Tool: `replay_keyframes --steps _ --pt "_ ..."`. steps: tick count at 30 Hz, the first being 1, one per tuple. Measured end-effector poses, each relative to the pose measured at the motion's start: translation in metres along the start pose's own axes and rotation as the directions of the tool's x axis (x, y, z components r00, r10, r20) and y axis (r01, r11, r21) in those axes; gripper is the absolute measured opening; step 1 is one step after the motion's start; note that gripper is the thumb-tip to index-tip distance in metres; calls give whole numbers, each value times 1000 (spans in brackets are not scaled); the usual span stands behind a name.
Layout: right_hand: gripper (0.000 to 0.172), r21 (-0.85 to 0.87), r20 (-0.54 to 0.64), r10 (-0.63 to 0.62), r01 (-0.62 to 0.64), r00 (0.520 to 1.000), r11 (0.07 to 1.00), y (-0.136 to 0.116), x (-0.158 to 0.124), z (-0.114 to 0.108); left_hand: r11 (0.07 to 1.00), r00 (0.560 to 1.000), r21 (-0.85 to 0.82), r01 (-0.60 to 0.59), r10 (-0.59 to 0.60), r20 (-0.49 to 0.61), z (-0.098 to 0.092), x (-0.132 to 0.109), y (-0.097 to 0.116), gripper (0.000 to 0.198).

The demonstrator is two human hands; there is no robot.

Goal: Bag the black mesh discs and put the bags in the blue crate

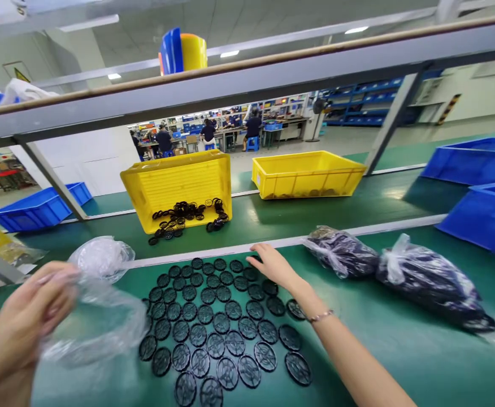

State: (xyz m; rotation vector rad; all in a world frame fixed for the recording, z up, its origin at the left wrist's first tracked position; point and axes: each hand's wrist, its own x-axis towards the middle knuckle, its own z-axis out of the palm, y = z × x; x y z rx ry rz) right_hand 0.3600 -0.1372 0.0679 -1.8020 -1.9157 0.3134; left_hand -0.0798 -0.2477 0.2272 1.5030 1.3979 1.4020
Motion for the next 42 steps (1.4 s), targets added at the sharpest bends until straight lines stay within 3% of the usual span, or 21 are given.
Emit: replay_keyframes --steps 2,3,5,7,8,9,11,12,14,16,18,19,23,26,29,34,36,39,42 --pt "49 59 -180 -81 94 980 994 -48 -18 -20 998 980 2 -64 63 188 29 18 9 33" --pt "42 92 -323 -150 189 934 978 -77 -31 -32 989 963 60 -134 115 245 44 26 15 32" --pt "25 56 -536 -369 467 760 882 -134 -58 -55 935 905 132 -329 273 326 72 38 28 25" --pt "24 -101 -491 -663 719 565 687 -178 -79 -69 868 834 157 -471 380 401 95 42 43 22" --pt "27 -178 -431 -740 756 516 630 -192 -84 -72 839 798 157 -521 413 440 104 42 50 21" --pt "28 -237 -348 -776 752 525 615 -200 -85 -73 814 763 148 -561 440 474 111 41 56 20" --pt "31 -310 -166 -753 691 637 652 -199 -81 -72 760 703 134 -636 498 508 118 39 63 18" --pt "33 -323 -96 -717 660 691 679 -190 -79 -72 729 680 134 -672 535 501 119 40 63 17" --pt "33 -300 -70 -669 624 740 722 -163 -84 -78 672 665 169 -721 603 441 117 47 58 17" --pt "30 -248 -243 -580 528 777 812 -130 -103 -86 663 694 220 -715 637 336 114 57 48 17" --pt "27 -180 -421 -380 334 824 925 -99 -132 -89 710 746 230 -666 635 200 110 69 38 16" --pt "26 -149 -452 -265 221 852 964 -84 -149 -85 742 771 212 -636 622 136 108 73 34 16" --pt "33 -178 -220 4 -44 976 983 -39 -208 -40 814 819 104 -571 574 1 105 78 30 16" --pt "36 -301 -155 70 -114 985 947 -23 -235 1 814 817 79 -575 576 10 110 73 31 15" --pt "37 -344 -155 75 -125 985 930 -20 -246 24 811 817 102 -576 575 44 115 66 30 16" --pt "42 -241 -63 218 -227 974 943 -21 -237 20 813 829 163 -559 553 82 116 62 24 15" --pt "42 -217 -76 258 -268 963 939 -21 -226 15 818 835 168 -550 545 77 113 62 23 14" --pt "44 -231 -112 245 -265 963 936 -19 -208 14 823 840 175 -541 537 76 111 63 23 14" --pt "43 -268 -63 231 -239 971 933 -16 -195 19 827 846 180 -533 528 78 108 64 22 15"
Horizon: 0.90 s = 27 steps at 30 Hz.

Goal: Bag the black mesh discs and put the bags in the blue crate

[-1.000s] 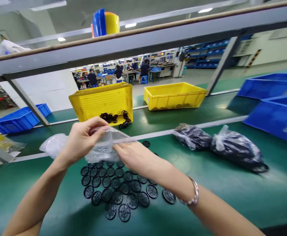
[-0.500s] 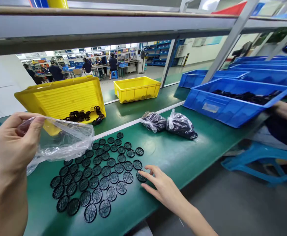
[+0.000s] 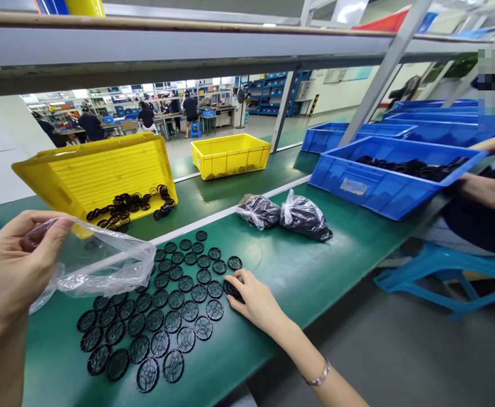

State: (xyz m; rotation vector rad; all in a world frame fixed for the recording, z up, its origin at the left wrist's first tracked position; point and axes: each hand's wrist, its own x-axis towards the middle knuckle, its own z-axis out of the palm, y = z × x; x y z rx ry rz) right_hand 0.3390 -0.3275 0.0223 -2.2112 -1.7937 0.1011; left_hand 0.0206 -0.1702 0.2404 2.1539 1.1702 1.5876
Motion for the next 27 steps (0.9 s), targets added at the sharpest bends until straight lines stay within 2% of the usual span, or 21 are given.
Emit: replay_keyframes --steps 3,7,9,13,16,21,23,27 --pt "41 11 59 15 -15 998 1000 5 10 -1 999 1000 15 29 -30 8 -2 0 -2 14" --pt "52 16 12 66 -66 998 998 22 32 -11 999 999 37 36 -36 6 -4 0 -3 15" --pt "54 -6 11 57 -57 998 998 31 45 -14 999 999 28 40 -41 9 -4 0 -4 16" --pt "54 -14 86 16 -15 996 1000 41 58 -10 998 998 27 50 -51 26 -6 -2 -7 18" --pt "57 -9 96 26 -26 995 1000 38 59 -8 999 1000 50 20 -20 -2 -6 -1 -11 18" --pt "51 26 139 -170 168 976 985 20 65 -8 999 1000 41 15 -15 4 -5 1 -12 17" --pt "48 39 181 -206 203 962 979 18 66 -7 999 1000 40 19 -19 13 -4 0 -13 17" --pt "45 43 234 -125 118 964 992 21 60 -11 998 999 57 33 -34 23 -5 -3 -17 16"
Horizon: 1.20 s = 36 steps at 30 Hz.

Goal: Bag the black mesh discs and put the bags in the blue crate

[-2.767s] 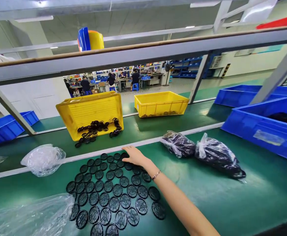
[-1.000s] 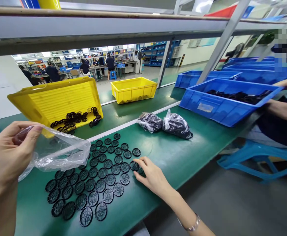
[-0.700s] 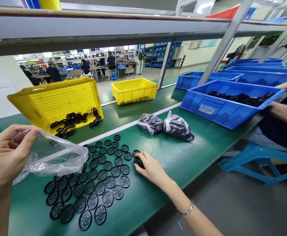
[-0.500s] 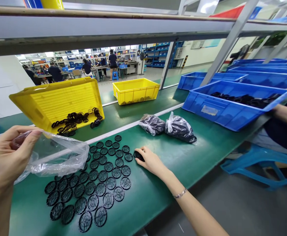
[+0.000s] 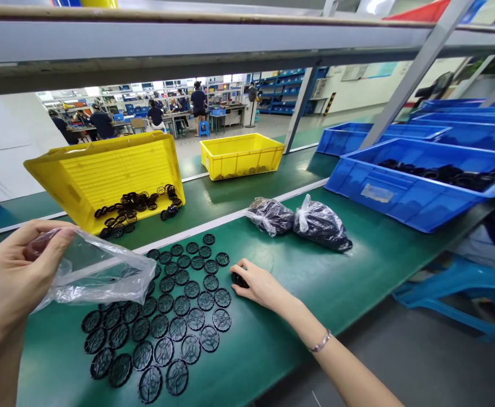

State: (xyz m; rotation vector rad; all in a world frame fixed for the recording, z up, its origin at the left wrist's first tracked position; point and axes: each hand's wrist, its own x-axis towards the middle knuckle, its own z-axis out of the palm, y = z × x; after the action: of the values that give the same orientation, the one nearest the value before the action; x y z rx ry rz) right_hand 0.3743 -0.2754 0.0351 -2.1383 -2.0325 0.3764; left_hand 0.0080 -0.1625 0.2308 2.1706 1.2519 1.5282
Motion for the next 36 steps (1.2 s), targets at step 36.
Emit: replay_keyframes --steps 36 --pt "42 -30 -380 -247 255 891 966 -95 -53 -78 984 925 -61 -168 179 334 36 23 40 22"
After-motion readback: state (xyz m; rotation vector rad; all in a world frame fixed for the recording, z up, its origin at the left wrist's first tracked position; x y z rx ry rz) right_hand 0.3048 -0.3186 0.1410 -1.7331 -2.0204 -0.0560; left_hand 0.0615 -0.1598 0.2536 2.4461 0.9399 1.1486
